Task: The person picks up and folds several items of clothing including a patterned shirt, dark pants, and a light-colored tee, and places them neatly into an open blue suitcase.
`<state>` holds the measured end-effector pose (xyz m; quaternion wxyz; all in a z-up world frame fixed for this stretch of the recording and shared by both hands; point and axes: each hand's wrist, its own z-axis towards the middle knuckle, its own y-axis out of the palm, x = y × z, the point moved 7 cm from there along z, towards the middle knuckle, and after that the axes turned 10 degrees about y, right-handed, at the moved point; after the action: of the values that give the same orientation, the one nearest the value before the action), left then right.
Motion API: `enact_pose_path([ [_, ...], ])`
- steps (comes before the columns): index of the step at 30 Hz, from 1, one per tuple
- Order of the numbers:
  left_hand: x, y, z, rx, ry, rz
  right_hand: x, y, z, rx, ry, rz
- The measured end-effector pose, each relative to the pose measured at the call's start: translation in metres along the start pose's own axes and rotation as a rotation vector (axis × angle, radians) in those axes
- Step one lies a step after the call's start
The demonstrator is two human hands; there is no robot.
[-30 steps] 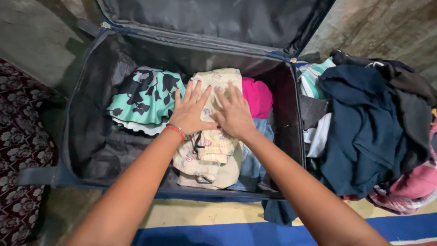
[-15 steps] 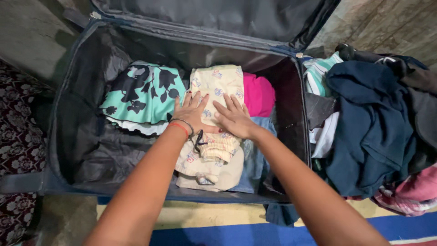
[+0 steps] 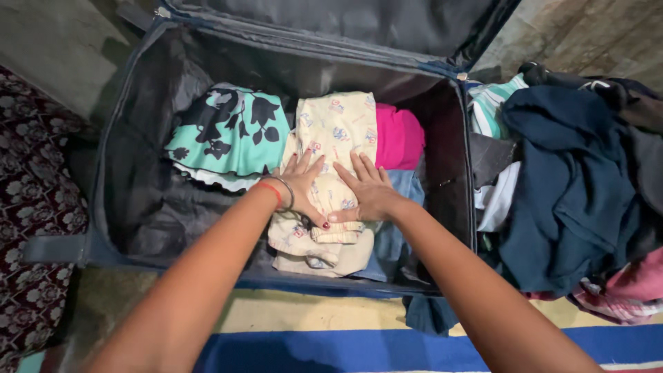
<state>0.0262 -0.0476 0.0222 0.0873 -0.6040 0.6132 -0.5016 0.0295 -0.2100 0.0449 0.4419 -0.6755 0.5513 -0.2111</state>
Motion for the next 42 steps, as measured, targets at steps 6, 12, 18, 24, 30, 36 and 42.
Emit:
enact_pose_path([
  [6, 0.012, 0.0, -0.005, 0.043, -0.091, 0.166, -0.002, 0.003, 0.0, 0.037, 0.019, -0.06],
  [12, 0.014, 0.001, -0.004, 0.043, -0.087, 0.172, 0.002, 0.003, -0.01, 0.054, -0.039, 0.018],
  [18, 0.028, -0.03, 0.046, -0.056, 0.025, 0.112, 0.025, -0.034, -0.036, 0.068, -0.25, 0.044],
  [24, 0.157, -0.13, 0.061, 0.443, 0.386, -0.093, 0.095, -0.145, -0.1, 0.47, -0.413, 0.326],
  [30, 0.301, -0.151, 0.101, 0.721, 0.437, -0.533, 0.21, -0.226, -0.192, 0.713, -0.302, 0.526],
  [36, 0.422, -0.128, 0.161, 0.945, 0.53, -0.436, 0.342, -0.243, -0.245, 0.884, -0.126, 0.652],
  [42, 0.514, -0.109, 0.185, 0.854, 0.405, -0.197, 0.466, -0.224, -0.251, 0.938, 0.046, 0.619],
])
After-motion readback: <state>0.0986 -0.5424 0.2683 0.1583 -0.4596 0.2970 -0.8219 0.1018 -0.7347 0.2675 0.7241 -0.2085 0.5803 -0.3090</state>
